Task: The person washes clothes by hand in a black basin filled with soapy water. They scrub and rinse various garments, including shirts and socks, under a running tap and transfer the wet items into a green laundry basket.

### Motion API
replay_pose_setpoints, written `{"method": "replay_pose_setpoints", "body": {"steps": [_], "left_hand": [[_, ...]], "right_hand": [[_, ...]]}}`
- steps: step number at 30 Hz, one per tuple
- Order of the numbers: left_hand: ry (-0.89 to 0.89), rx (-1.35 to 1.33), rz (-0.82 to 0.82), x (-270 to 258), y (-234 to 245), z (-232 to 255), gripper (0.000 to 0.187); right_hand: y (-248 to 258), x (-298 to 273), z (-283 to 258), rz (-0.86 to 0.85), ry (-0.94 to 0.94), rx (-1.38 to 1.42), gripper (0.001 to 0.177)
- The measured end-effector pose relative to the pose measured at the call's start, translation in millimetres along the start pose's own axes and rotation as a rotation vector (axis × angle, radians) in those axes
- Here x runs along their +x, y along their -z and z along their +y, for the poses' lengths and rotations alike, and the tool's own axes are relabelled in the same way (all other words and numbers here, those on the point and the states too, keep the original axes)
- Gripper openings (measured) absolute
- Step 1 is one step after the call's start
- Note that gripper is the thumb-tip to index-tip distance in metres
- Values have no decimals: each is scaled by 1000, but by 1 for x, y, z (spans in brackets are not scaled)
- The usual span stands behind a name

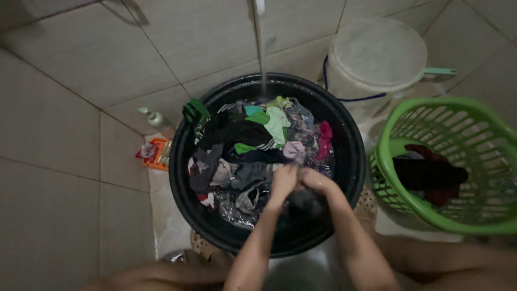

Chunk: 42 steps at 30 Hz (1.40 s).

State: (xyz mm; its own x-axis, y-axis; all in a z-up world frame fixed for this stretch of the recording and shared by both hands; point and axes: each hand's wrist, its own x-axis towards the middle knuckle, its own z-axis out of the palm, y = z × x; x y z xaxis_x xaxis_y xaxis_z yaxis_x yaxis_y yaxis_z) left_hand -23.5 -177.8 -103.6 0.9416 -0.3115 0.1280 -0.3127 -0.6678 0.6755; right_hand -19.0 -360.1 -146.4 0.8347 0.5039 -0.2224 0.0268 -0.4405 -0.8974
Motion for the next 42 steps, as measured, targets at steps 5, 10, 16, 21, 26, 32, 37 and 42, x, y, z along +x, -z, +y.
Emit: {"method": "replay_pose_setpoints", "body": {"steps": [5, 10, 16, 21, 26, 32, 37, 42], "left_hand": [[239, -1329, -214, 8, 70, 143, 25], [530, -1877, -441, 28, 108, 151, 31], [713, -1261, -150, 4, 89, -45, 44], [481, -270, -367, -62, -37, -92, 41], [411, 267, -527, -92, -74, -75, 40], [132, 354, -430, -65, -49, -83, 42], [450, -763, -280, -59, -7, -104, 57], [284, -639, -577, -58, 51, -64, 84]], "right_hand": [[7, 8, -14, 124, -45, -34, 25], [51, -24, -57, 123, -8, 46, 26], [115, -103, -95, 59, -47, 254, 30], [81, -27, -30, -69, -515, -801, 40], [-42, 2, 5, -194, -821, -654, 93], [-35, 1, -6, 8, -742, -619, 47], [53, -31, -122, 373, -43, 65, 21], [131, -102, -294, 680, 117, 228, 23]]}}
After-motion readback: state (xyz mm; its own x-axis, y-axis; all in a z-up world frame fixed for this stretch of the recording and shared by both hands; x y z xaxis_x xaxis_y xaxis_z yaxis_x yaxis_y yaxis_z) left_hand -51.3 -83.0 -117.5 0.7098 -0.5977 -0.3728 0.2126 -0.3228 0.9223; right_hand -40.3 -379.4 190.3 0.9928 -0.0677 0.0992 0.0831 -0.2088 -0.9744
